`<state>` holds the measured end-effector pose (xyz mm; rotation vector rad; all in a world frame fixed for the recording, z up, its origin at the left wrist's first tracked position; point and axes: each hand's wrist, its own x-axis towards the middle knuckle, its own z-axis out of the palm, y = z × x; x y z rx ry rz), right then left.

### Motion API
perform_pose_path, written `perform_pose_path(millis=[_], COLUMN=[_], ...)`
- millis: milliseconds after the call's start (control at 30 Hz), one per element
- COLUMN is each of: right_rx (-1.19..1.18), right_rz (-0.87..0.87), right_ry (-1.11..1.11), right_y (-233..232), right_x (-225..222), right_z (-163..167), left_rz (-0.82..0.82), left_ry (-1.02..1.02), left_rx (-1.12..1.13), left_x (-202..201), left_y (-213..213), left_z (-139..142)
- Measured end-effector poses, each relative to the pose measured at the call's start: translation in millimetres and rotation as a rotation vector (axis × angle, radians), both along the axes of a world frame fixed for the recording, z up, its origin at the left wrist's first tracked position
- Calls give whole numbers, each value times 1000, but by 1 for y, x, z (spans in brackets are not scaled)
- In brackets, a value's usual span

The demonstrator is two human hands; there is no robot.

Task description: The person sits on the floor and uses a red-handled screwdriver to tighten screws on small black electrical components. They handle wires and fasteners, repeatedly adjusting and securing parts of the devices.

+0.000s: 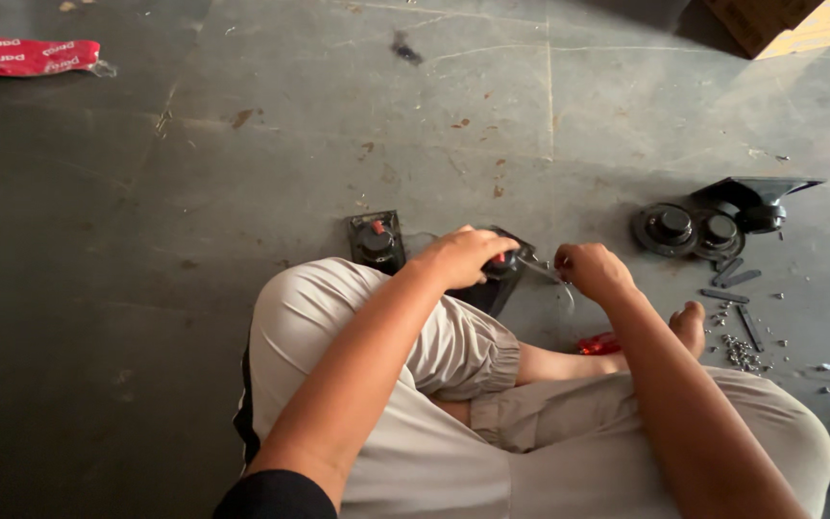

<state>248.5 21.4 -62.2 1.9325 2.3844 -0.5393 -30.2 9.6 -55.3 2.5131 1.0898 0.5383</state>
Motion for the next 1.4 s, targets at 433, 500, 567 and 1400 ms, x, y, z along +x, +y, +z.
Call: perform_pose_path(millis=[433, 500, 567, 1400], right_rx=[-95, -119, -123, 84], right_rz=[-198, -207, -217, -294], right_ry=[686, 810, 827, 903], right_y=[-3, -5, -9, -6], right_x=[-23, -32, -38, -30], right_z=[20, 27, 33, 23], left_rz=[208, 137, 108, 134], left_ry=[362, 263, 208, 109], left_rx=[-16, 129, 134, -117], left_x=[26, 19, 12, 3], left_y=[-21, -15, -11, -11], left_z=[27, 17, 12, 22])
